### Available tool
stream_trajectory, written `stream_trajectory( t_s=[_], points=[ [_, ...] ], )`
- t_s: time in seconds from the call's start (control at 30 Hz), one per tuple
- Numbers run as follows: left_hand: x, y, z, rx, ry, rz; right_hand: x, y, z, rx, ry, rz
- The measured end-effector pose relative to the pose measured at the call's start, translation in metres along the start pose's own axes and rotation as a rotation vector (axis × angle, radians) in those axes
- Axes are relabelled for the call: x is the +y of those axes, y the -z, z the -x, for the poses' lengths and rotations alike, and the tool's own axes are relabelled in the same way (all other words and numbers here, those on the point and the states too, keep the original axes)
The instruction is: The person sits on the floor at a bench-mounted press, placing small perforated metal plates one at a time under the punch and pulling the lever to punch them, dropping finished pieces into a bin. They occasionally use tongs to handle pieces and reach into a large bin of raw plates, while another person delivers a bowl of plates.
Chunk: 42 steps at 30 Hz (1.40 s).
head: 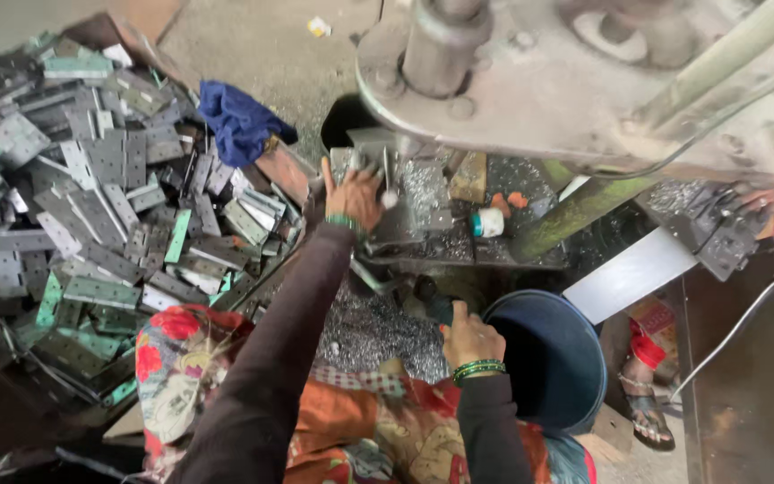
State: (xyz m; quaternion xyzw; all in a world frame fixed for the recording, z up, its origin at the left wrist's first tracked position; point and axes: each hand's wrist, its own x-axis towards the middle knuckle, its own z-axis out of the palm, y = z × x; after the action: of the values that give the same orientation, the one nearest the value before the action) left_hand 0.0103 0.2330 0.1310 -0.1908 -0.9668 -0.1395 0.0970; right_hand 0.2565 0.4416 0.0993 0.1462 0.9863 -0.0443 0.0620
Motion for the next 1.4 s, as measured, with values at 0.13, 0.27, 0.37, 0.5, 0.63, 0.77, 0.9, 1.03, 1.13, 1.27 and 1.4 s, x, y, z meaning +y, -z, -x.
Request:
stream_trajectory(
  t_s=[0.13,0.27,0.37,0.5,0.63,0.77,0.9,1.03,1.13,1.27,1.4],
  points=[
    [0.029,0.002,0.066,-0.083,0.002,-0.064,-0.01,0.011,0.002,-0.001,-0.011,-0.025],
    [0.038,-0.004,0.108,0.259,-0.113,0.043,0.0,-0.019,0.002,-0.032,-0.044,-0.075],
    [0.031,0.001,0.104,0.347,-0.214,0.049,0.008,-0.044,0.001,0.024,0.002,-0.17],
    [0.027,0.029,0.082,0.266,-0.562,0.135,0.012,-0.07,-0.005,0.018,-0.026,-0.174],
    [0.04,0.056,0.055,-0.068,-0.295,0.09,0.014,-0.083,-0.007,0.005,-0.043,-0.173],
    [0.063,0.054,0.039,-0.009,0.197,0.139,0.016,-0.086,-0.004,0.066,-0.023,-0.229],
    [0.08,0.025,0.056,-0.063,0.064,-0.024,0.016,-0.083,0.0,0.088,-0.009,-0.194],
    [0.063,0.009,0.071,0.071,0.041,0.151,0.011,-0.067,0.001,0.063,-0.024,-0.189],
    [0.045,0.013,0.073,0.181,0.049,0.121,0.007,-0.036,-0.003,-0.099,-0.034,-0.133],
    [0.042,0.017,0.069,0.023,0.105,0.032,0.001,0.01,-0.011,-0.108,-0.019,0.031],
    [0.051,0.01,0.068,0.114,0.077,-0.026,0.004,0.0,-0.015,-0.137,-0.026,0.065]
  ],
)
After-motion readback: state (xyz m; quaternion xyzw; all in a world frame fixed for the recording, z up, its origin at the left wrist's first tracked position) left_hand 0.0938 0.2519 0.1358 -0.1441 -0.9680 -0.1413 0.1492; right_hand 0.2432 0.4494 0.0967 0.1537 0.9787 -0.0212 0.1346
